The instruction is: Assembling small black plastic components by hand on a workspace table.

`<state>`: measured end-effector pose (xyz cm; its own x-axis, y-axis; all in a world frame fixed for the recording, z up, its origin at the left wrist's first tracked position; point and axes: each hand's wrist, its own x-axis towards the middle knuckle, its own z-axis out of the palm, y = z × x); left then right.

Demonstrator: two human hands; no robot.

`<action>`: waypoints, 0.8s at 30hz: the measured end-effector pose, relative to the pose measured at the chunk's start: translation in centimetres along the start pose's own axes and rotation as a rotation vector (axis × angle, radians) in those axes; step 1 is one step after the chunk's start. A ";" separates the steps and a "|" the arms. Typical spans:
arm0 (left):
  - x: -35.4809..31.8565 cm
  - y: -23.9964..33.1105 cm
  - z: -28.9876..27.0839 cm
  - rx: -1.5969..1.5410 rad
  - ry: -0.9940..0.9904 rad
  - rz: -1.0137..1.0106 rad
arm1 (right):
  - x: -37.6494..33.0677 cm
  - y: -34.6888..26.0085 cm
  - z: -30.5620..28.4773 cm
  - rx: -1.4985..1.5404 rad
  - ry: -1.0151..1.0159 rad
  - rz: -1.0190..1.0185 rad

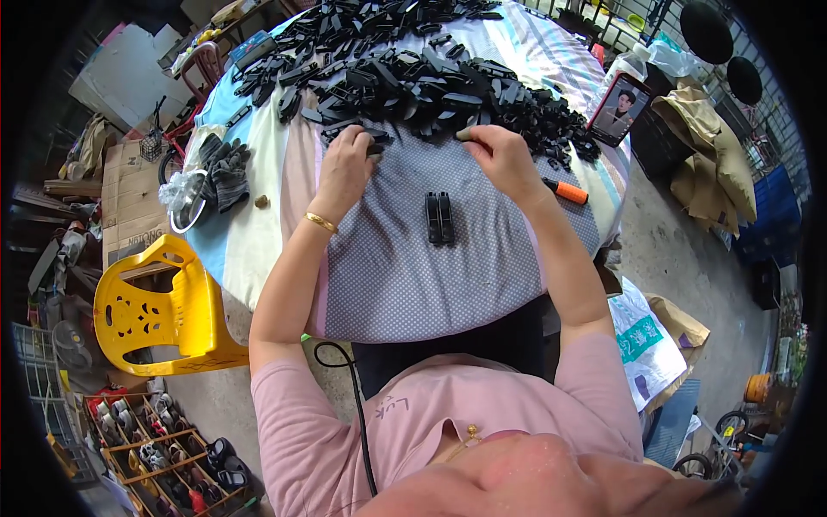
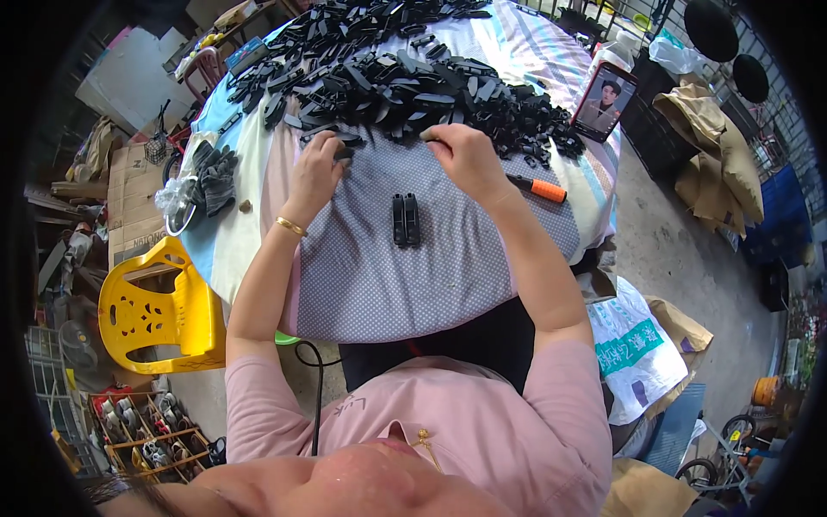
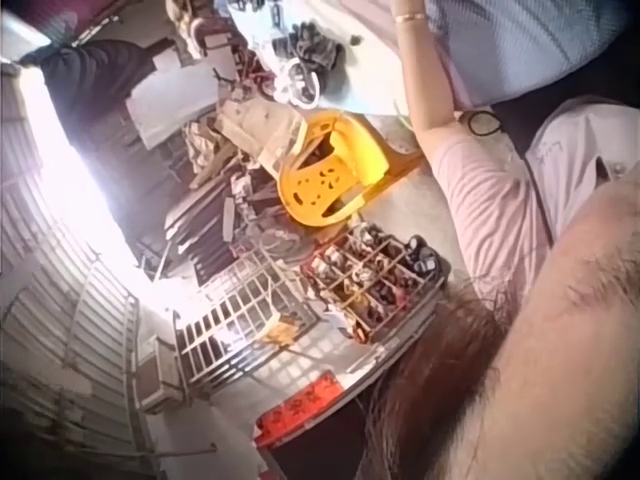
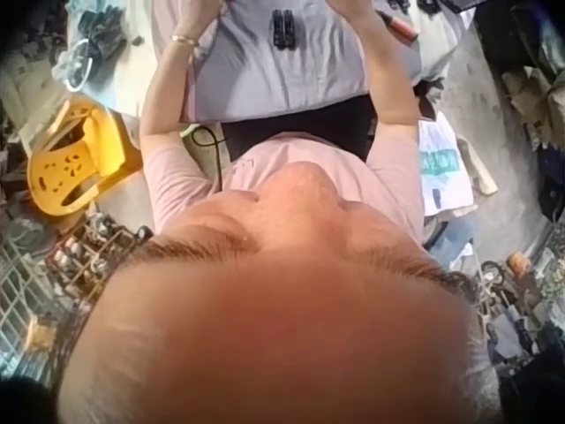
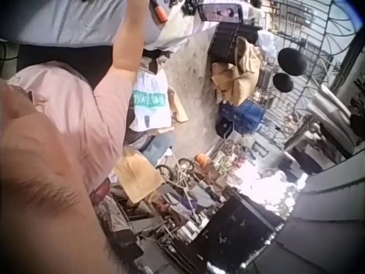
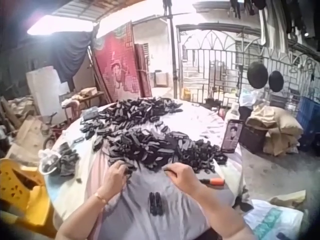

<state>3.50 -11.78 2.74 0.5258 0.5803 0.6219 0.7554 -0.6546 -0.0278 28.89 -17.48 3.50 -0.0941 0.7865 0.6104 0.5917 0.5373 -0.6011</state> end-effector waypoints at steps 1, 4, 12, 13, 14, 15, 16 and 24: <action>0.3 0.7 -0.3 -0.275 0.013 -0.108 | -0.1 -0.3 0.1 0.027 -0.031 -0.009; 0.6 2.1 -0.4 -1.136 -0.144 -0.558 | -0.5 -1.8 1.2 0.236 -0.043 0.087; -0.7 5.1 -1.3 -2.134 -0.334 -0.690 | -1.1 -4.9 1.7 0.283 0.090 0.018; -0.6 5.3 -1.6 -2.136 -0.341 -0.709 | -1.0 -4.8 1.7 0.285 0.088 0.019; -0.7 5.1 -1.4 -2.136 -0.339 -0.715 | -0.8 -4.7 1.7 0.247 0.095 -0.047; -0.9 4.7 -1.1 -2.128 -0.344 -0.722 | -0.7 -4.6 1.7 0.209 0.102 -0.113; -1.0 4.4 -0.9 -2.120 -0.349 -0.729 | -0.5 -4.6 1.8 0.212 0.098 -0.112; -0.6 4.4 -2.9 -2.382 -0.431 -0.790 | -0.8 -4.5 2.4 0.270 0.060 -0.235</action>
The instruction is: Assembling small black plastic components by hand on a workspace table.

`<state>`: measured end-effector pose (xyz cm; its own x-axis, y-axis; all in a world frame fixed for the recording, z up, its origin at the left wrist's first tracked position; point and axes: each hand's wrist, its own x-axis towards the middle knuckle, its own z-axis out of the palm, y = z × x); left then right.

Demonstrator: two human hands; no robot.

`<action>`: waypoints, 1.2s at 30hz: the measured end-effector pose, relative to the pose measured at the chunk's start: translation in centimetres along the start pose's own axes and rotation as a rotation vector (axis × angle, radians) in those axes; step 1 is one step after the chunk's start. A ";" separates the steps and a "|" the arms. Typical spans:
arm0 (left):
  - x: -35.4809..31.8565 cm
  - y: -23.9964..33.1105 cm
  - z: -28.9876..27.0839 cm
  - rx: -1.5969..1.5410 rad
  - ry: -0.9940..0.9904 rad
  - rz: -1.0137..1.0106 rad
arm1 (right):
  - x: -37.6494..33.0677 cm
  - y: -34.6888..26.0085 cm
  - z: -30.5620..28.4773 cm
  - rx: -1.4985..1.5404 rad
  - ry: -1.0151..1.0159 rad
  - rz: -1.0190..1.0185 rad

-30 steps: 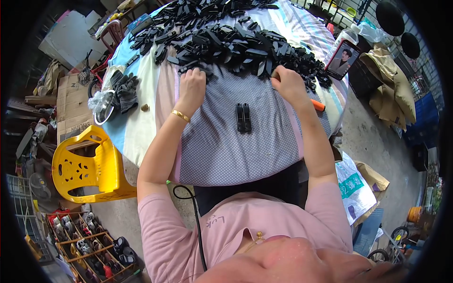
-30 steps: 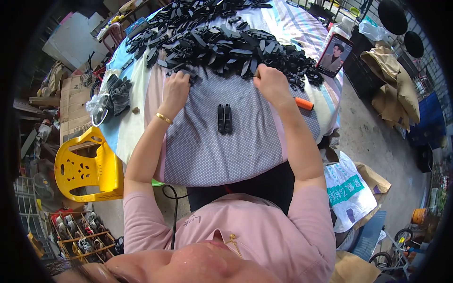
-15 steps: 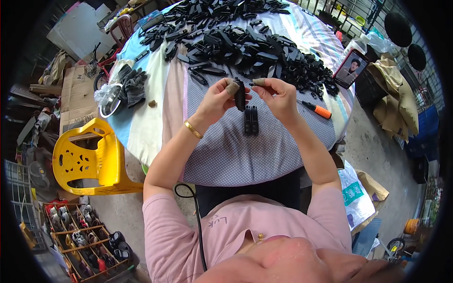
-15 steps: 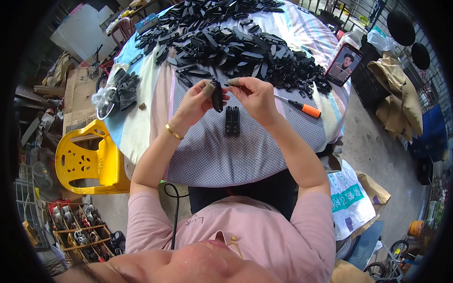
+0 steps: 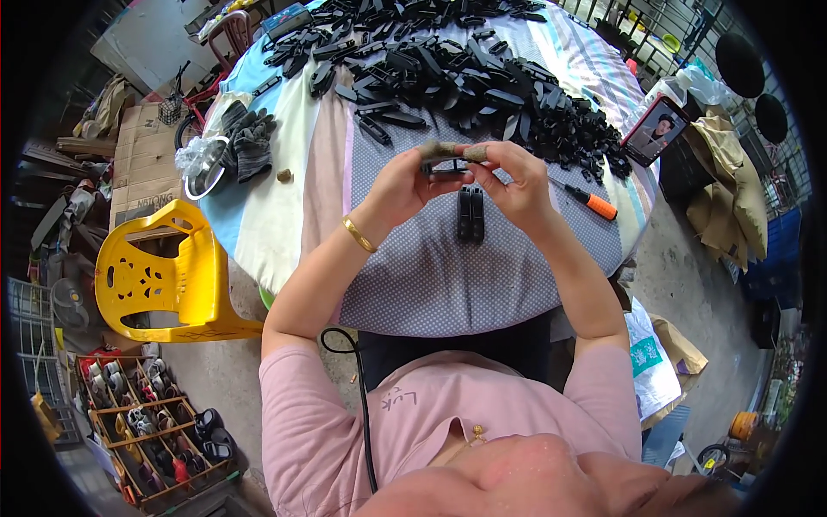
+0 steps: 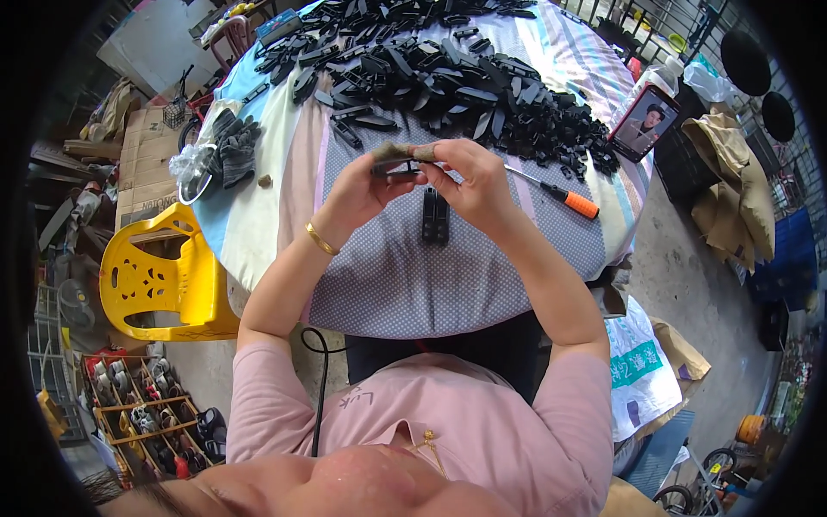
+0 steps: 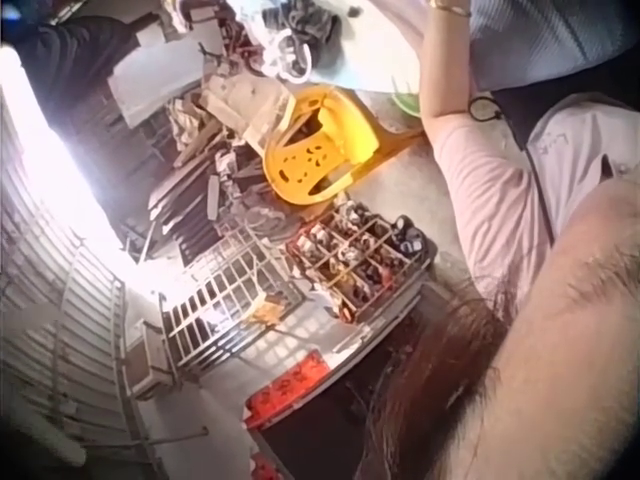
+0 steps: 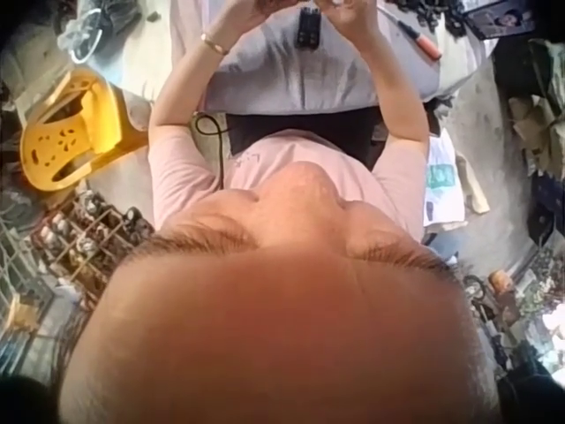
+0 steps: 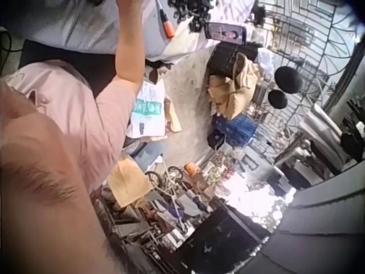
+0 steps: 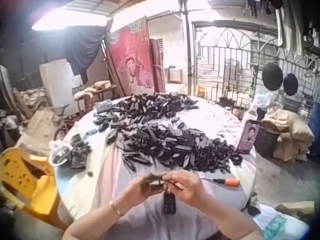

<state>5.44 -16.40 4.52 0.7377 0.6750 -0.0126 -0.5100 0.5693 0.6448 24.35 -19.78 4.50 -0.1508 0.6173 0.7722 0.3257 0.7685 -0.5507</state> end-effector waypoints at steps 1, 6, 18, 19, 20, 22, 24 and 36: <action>-0.1 0.1 1.0 -0.049 0.096 0.000 | -0.2 0.0 -0.1 -0.003 0.000 -0.001; -0.3 -0.7 0.2 0.078 0.048 0.066 | 0.1 -0.7 -0.2 -0.068 0.005 0.145; -0.1 -1.8 0.0 0.367 0.065 0.023 | -0.1 -0.4 0.0 -0.287 0.138 -0.066; -0.1 -1.8 0.1 0.381 0.084 0.020 | 0.0 -0.5 -0.1 -0.288 0.138 -0.067; -0.2 -1.9 0.3 0.381 0.084 0.022 | 0.0 -0.6 -0.1 -0.337 0.141 -0.102; -0.3 -1.9 0.6 0.374 0.084 0.022 | 0.0 -0.6 -0.1 -0.386 0.143 -0.137; -0.5 -1.9 0.7 0.400 0.106 0.035 | -0.1 -0.7 -0.1 -0.454 0.062 -0.130; 0.0 -1.9 2.2 0.532 0.210 0.098 | -0.3 -1.1 0.4 -0.385 -0.092 -0.003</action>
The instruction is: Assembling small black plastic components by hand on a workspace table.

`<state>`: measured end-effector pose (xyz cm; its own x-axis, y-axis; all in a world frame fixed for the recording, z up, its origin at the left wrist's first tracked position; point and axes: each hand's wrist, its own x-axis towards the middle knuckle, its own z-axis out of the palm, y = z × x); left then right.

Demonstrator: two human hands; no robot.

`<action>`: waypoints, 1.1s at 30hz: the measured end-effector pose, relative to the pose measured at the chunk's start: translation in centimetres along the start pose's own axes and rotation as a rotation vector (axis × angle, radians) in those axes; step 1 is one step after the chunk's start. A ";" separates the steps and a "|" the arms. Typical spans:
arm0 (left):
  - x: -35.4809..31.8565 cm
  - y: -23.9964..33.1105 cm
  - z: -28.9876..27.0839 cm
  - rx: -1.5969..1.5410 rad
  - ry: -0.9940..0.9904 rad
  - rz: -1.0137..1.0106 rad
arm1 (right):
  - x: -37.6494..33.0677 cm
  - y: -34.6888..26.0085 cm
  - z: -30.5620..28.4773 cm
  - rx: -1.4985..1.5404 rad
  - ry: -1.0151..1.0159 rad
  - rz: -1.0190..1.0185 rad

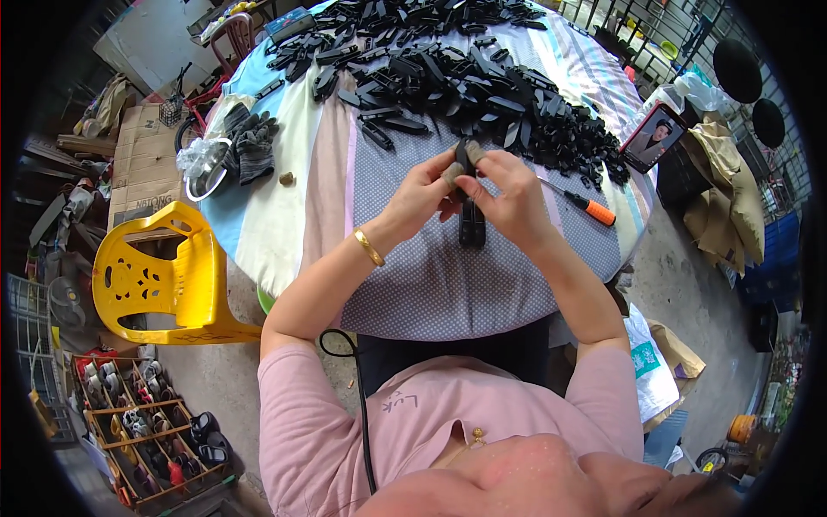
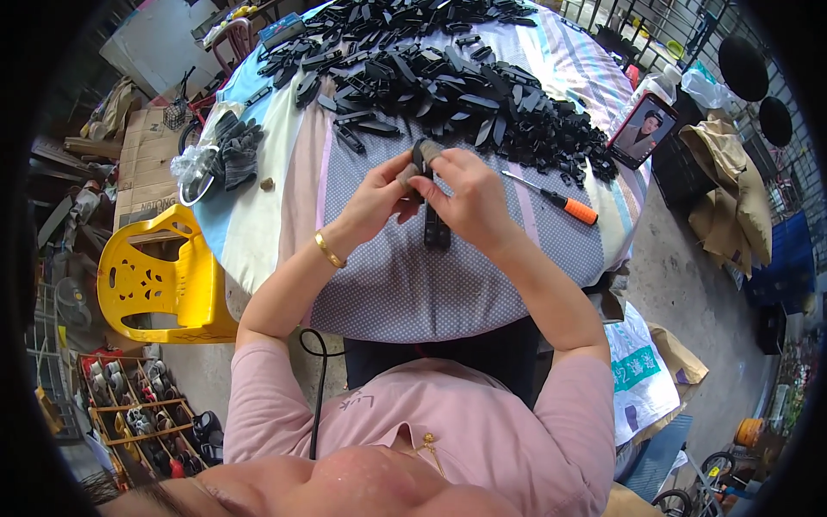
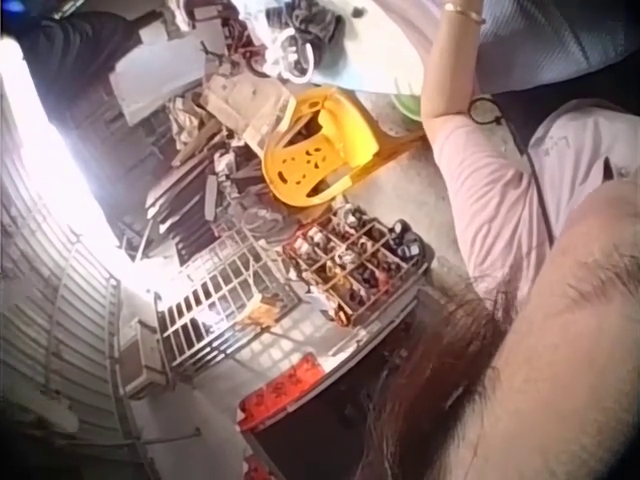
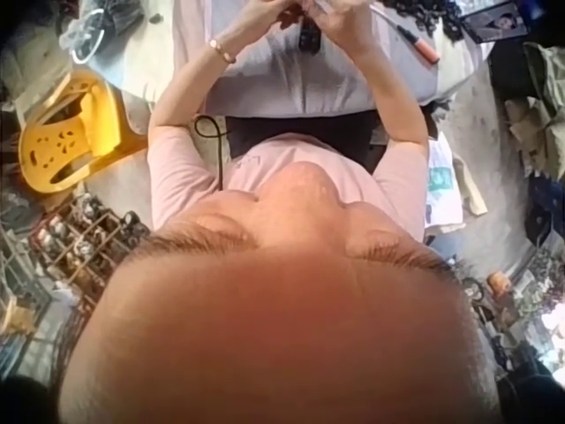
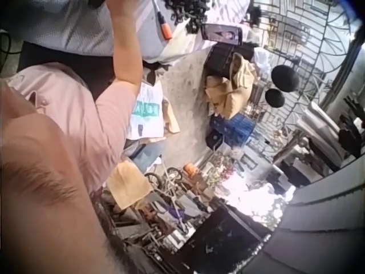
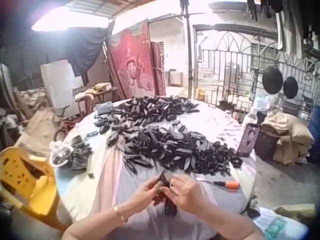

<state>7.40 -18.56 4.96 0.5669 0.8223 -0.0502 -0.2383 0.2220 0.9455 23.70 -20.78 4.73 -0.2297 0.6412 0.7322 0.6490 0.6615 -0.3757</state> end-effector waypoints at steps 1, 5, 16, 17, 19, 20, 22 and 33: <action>0.0 0.3 0.4 -0.029 0.055 -0.028 | 0.1 -0.3 -0.1 0.002 0.000 0.001; 1.4 -0.3 -1.6 0.951 0.195 0.469 | 0.8 -0.8 -2.7 0.229 -0.124 0.480; 2.6 0.6 -10.6 1.603 0.364 0.474 | -1.2 0.5 -2.6 -0.165 -0.630 0.326; 2.5 0.7 -10.2 1.634 0.400 0.516 | -1.1 0.3 -2.7 -0.152 -0.648 0.331; 2.3 1.0 -8.9 1.664 0.436 0.557 | -0.9 0.1 -2.9 -0.139 -0.667 0.336; 2.0 1.2 -7.9 1.556 0.451 0.519 | -0.7 0.0 -3.0 -0.107 -0.678 0.345; 1.6 1.2 -6.2 1.443 0.456 0.482 | -0.6 0.1 -3.2 -0.081 -0.689 0.363; -0.2 -0.1 -1.2 0.566 0.020 -0.305 | -0.4 1.2 -2.8 0.063 -0.733 0.337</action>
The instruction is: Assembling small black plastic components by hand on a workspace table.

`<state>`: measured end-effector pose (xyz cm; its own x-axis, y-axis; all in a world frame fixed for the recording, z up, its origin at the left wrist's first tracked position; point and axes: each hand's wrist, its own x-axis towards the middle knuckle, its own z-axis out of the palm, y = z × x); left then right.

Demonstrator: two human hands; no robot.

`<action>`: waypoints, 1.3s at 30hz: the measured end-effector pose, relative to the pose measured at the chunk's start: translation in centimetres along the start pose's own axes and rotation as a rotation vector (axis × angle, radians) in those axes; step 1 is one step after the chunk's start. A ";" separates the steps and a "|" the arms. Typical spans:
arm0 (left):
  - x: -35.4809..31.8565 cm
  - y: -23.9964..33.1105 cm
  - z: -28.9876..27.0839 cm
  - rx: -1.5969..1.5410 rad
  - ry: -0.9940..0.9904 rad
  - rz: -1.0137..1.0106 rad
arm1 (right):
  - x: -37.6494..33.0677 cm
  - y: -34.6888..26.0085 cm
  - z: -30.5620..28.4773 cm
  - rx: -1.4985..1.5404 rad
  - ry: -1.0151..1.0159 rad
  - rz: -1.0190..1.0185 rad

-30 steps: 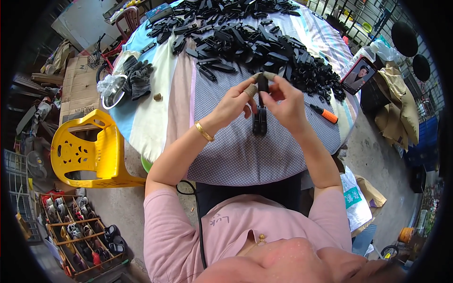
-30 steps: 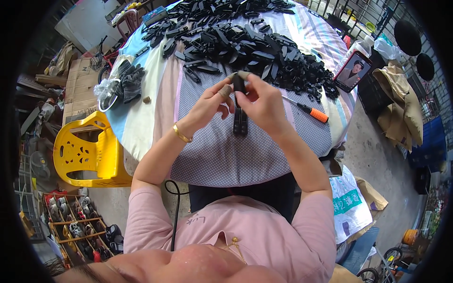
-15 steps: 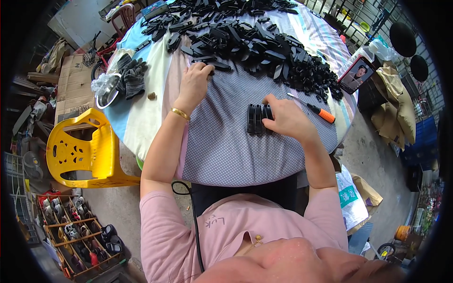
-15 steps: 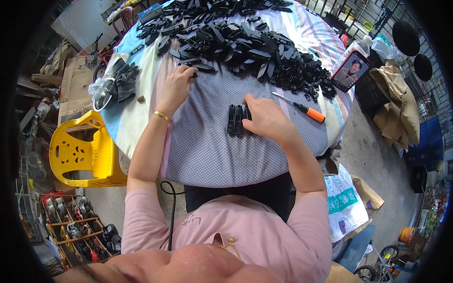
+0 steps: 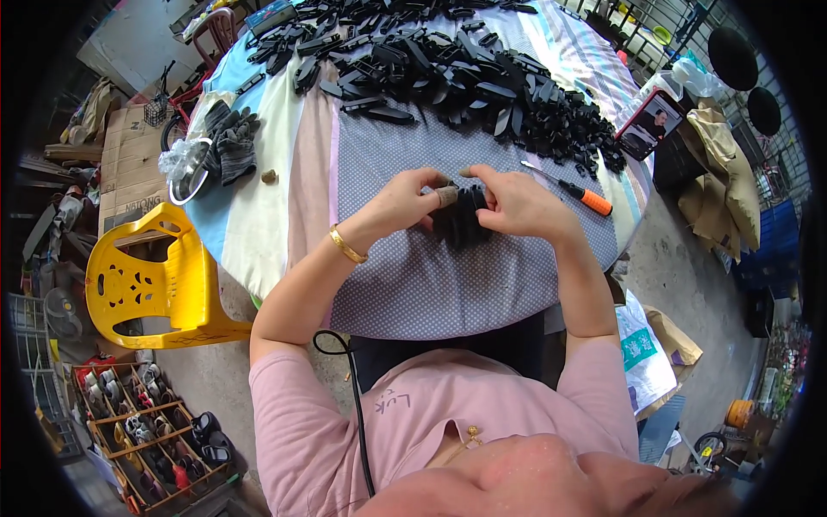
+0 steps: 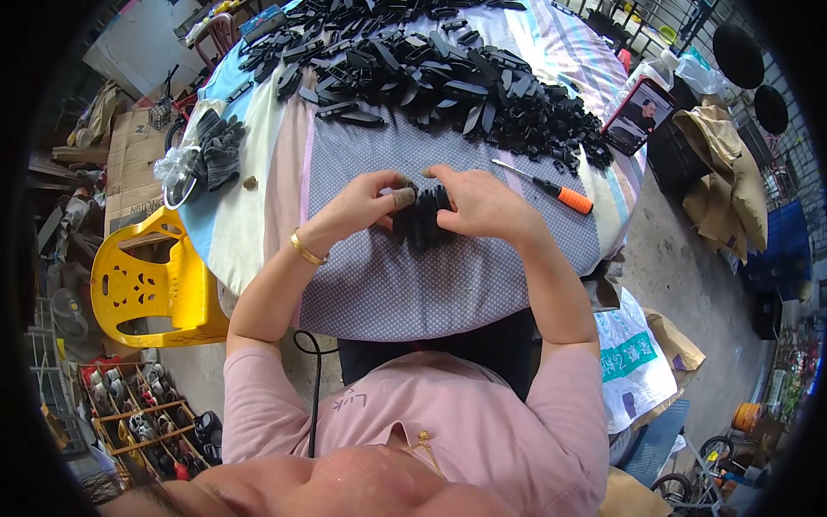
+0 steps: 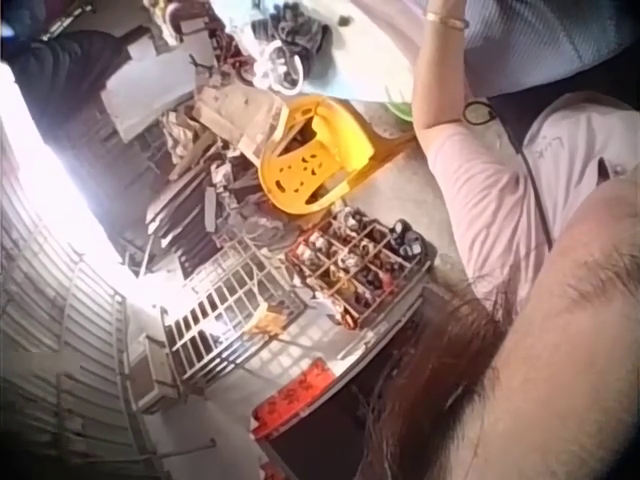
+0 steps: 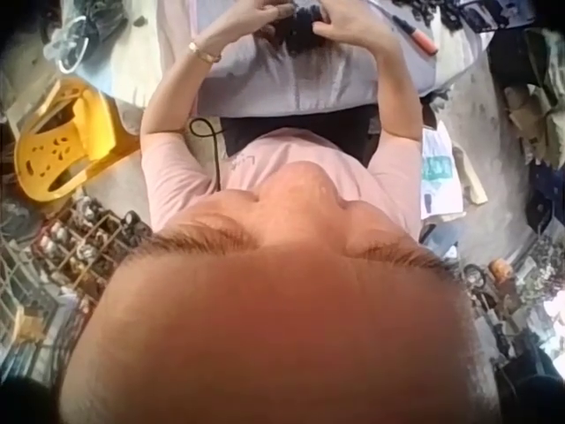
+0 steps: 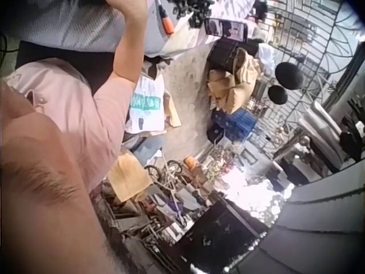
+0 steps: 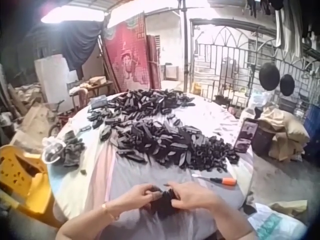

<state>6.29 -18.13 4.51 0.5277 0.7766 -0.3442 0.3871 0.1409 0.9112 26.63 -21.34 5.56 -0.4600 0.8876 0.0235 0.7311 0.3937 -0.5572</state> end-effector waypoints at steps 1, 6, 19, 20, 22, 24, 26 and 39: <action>-0.1 -0.1 0.0 0.000 -0.001 -0.001 | 0.1 -0.2 -0.1 0.001 0.000 0.001; -0.2 -0.1 -0.2 0.068 0.037 -0.014 | 0.4 0.6 0.4 0.059 -0.056 -0.040; 0.2 -0.4 -0.5 -0.031 -0.083 0.029 | 0.3 0.7 -0.2 0.100 -0.227 -0.037; 0.1 -0.4 -0.5 -0.044 -0.051 0.037 | 0.2 0.4 -0.6 0.140 -0.214 -0.016; 0.0 -0.7 -0.6 -0.057 -0.014 0.044 | 0.3 0.9 -0.9 0.181 -0.202 0.001; 0.4 -1.1 -0.9 -0.115 0.116 0.172 | 0.4 2.8 -1.8 0.289 0.187 0.117; 0.5 -0.7 -1.2 -0.276 0.098 0.171 | 0.3 5.9 -2.4 0.113 0.369 0.171; 0.2 -0.5 -1.6 -0.761 -0.180 0.203 | 1.4 6.7 -2.0 -0.438 0.294 0.522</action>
<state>4.99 -17.04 4.34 0.6709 0.7305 -0.1275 -0.3165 0.4376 0.8416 31.91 -16.95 3.49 0.1113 0.9885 0.1021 0.9801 -0.0922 -0.1760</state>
